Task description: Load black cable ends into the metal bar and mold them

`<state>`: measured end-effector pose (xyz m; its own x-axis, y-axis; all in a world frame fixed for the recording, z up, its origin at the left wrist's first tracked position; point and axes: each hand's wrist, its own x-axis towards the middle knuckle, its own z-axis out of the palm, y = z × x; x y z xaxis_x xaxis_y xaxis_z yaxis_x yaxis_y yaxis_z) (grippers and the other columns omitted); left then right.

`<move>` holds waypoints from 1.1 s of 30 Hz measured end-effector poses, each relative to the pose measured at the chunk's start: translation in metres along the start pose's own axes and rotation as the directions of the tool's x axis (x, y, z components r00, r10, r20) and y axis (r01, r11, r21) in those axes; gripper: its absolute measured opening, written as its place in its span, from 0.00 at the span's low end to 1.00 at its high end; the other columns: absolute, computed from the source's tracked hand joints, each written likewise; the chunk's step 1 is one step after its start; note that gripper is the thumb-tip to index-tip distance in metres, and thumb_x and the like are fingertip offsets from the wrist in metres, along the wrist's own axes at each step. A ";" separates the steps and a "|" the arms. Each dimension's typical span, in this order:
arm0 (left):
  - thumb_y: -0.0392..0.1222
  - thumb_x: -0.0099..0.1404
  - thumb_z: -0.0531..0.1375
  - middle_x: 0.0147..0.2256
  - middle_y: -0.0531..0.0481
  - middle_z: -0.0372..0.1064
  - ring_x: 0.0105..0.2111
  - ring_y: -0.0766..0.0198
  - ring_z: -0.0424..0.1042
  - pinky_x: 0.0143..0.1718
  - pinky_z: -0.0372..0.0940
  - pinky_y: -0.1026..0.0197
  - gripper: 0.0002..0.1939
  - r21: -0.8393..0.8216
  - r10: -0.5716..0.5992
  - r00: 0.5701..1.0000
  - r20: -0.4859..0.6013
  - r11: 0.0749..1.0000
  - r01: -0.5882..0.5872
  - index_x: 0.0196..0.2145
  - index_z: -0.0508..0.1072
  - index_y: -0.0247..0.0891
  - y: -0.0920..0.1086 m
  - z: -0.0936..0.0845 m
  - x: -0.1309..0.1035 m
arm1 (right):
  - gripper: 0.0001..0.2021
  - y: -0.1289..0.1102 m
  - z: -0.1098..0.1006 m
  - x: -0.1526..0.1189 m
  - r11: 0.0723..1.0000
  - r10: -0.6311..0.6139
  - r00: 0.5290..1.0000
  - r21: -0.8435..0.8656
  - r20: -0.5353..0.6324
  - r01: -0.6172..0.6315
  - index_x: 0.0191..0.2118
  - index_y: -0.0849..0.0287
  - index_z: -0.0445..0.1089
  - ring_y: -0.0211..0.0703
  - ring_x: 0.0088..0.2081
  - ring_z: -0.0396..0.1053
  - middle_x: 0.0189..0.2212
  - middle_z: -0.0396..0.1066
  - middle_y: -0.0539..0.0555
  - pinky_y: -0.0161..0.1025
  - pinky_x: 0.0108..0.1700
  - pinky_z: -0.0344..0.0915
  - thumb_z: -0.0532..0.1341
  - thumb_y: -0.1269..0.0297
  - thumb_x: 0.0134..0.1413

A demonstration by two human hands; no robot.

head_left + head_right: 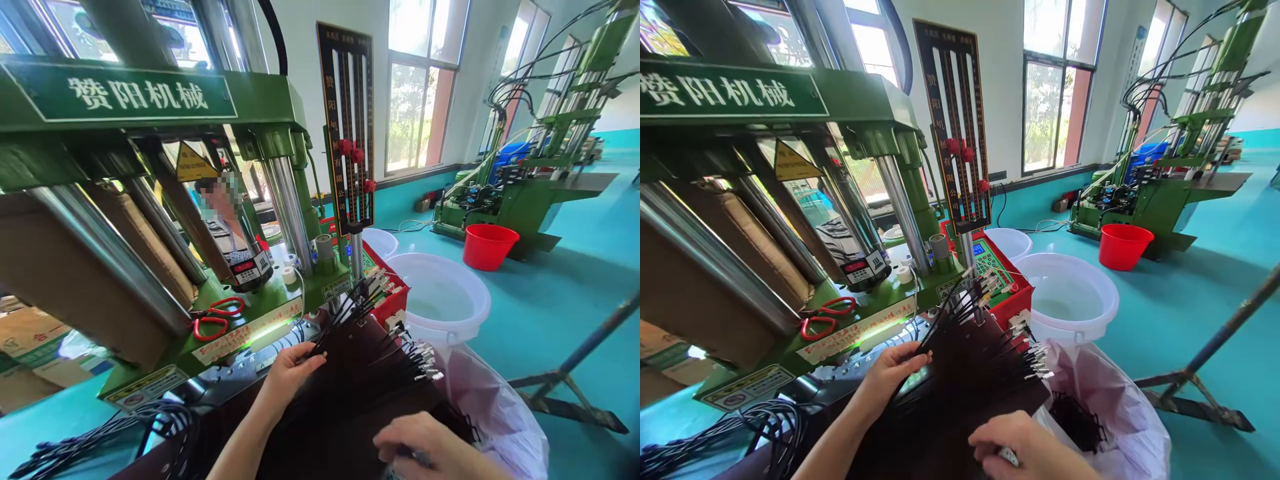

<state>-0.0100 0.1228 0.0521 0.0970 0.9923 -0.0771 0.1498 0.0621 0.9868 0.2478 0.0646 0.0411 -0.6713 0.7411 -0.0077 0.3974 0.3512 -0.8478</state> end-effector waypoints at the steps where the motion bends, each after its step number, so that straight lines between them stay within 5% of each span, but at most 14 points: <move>1: 0.47 0.49 0.62 0.26 0.51 0.71 0.28 0.66 0.65 0.32 0.58 0.65 0.13 0.025 0.018 1.000 -0.013 1.000 -0.017 0.28 0.75 0.35 -0.001 0.001 -0.001 | 0.10 0.000 0.003 0.009 0.995 -0.040 0.998 0.086 -0.049 0.044 0.41 0.54 0.71 0.44 0.37 0.69 0.34 0.74 0.52 0.39 0.42 0.64 0.56 0.65 0.54; 5: 0.49 0.52 0.60 0.22 0.52 0.68 0.23 0.69 0.61 0.25 0.55 0.66 0.14 0.085 0.052 0.999 -0.007 0.995 -0.051 0.28 0.74 0.34 -0.009 0.004 -0.002 | 0.12 0.004 0.008 0.055 0.814 -0.055 0.923 0.519 -0.380 0.262 0.43 0.58 0.66 0.37 0.26 0.66 0.27 0.70 0.51 0.35 0.29 0.63 0.56 0.60 0.54; 9: 0.48 0.52 0.60 0.18 0.55 0.62 0.20 0.70 0.58 0.23 0.52 0.67 0.13 0.111 0.040 0.999 -0.003 0.993 -0.039 0.27 0.73 0.34 -0.016 0.005 -0.002 | 0.11 -0.005 -0.005 0.098 0.788 0.082 0.780 0.520 -0.620 0.330 0.30 0.60 0.64 0.31 0.17 0.58 0.18 0.62 0.44 0.30 0.19 0.54 0.60 0.57 0.50; 12: 0.48 0.51 0.61 0.17 0.55 0.61 0.20 0.70 0.58 0.23 0.52 0.67 0.12 0.109 0.049 0.998 -0.026 0.993 -0.046 0.26 0.74 0.35 -0.018 0.005 -0.001 | 0.16 -0.008 -0.015 0.113 0.839 0.098 0.738 0.454 -0.668 0.299 0.19 0.60 0.59 0.30 0.14 0.55 0.13 0.59 0.44 0.29 0.16 0.49 0.59 0.55 0.49; 17: 0.49 0.51 0.61 0.20 0.52 0.67 0.20 0.69 0.61 0.23 0.55 0.66 0.13 0.043 0.062 0.998 0.031 0.997 -0.063 0.24 0.72 0.35 -0.016 0.004 0.002 | 0.17 0.003 -0.020 0.112 0.829 0.096 0.670 0.431 -0.736 0.355 0.16 0.61 0.61 0.31 0.14 0.56 0.12 0.60 0.45 0.30 0.17 0.50 0.61 0.58 0.49; 22: 0.52 0.51 0.60 0.23 0.48 0.71 0.19 0.69 0.63 0.19 0.53 0.67 0.16 0.053 0.020 0.998 0.065 0.998 -0.023 0.26 0.72 0.34 -0.011 0.002 0.002 | 0.17 0.020 -0.020 0.113 0.733 0.176 0.526 0.467 -0.832 0.494 0.17 0.60 0.60 0.30 0.16 0.53 0.13 0.58 0.44 0.30 0.17 0.48 0.60 0.57 0.50; 25: 0.53 0.51 0.60 0.26 0.47 0.72 0.18 0.70 0.64 0.17 0.51 0.68 0.17 0.038 0.001 0.997 0.076 0.999 -0.004 0.28 0.71 0.34 -0.013 0.002 0.002 | 0.17 0.027 -0.020 0.119 0.642 0.245 0.483 0.514 -0.841 0.569 0.18 0.59 0.59 0.30 0.15 0.51 0.13 0.57 0.43 0.29 0.15 0.46 0.61 0.57 0.49; 29: 0.53 0.52 0.59 0.20 0.52 0.68 0.14 0.74 0.57 0.14 0.44 0.69 0.17 0.025 -0.007 0.994 0.106 1.000 0.005 0.30 0.70 0.34 -0.021 0.000 0.003 | 0.17 0.032 -0.016 0.124 0.527 0.280 0.556 0.610 -0.782 0.592 0.18 0.59 0.59 0.30 0.15 0.53 0.12 0.57 0.43 0.29 0.17 0.50 0.61 0.56 0.48; 33: 0.55 0.52 0.58 0.17 0.55 0.64 0.12 0.76 0.53 0.14 0.42 0.70 0.19 0.042 -0.022 0.987 0.156 0.999 0.015 0.31 0.67 0.34 -0.025 -0.003 0.003 | 0.18 0.022 -0.012 0.120 0.370 0.057 0.828 0.782 -0.558 0.501 0.32 0.62 0.69 0.45 0.32 0.68 0.29 0.71 0.57 0.42 0.36 0.64 0.62 0.49 0.45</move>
<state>-0.0161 0.1247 0.0274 0.2464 0.9617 -0.1198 0.1920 0.0727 0.9787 0.1834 0.1683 0.0278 -0.1843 0.9528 0.2413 -0.6788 0.0541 -0.7323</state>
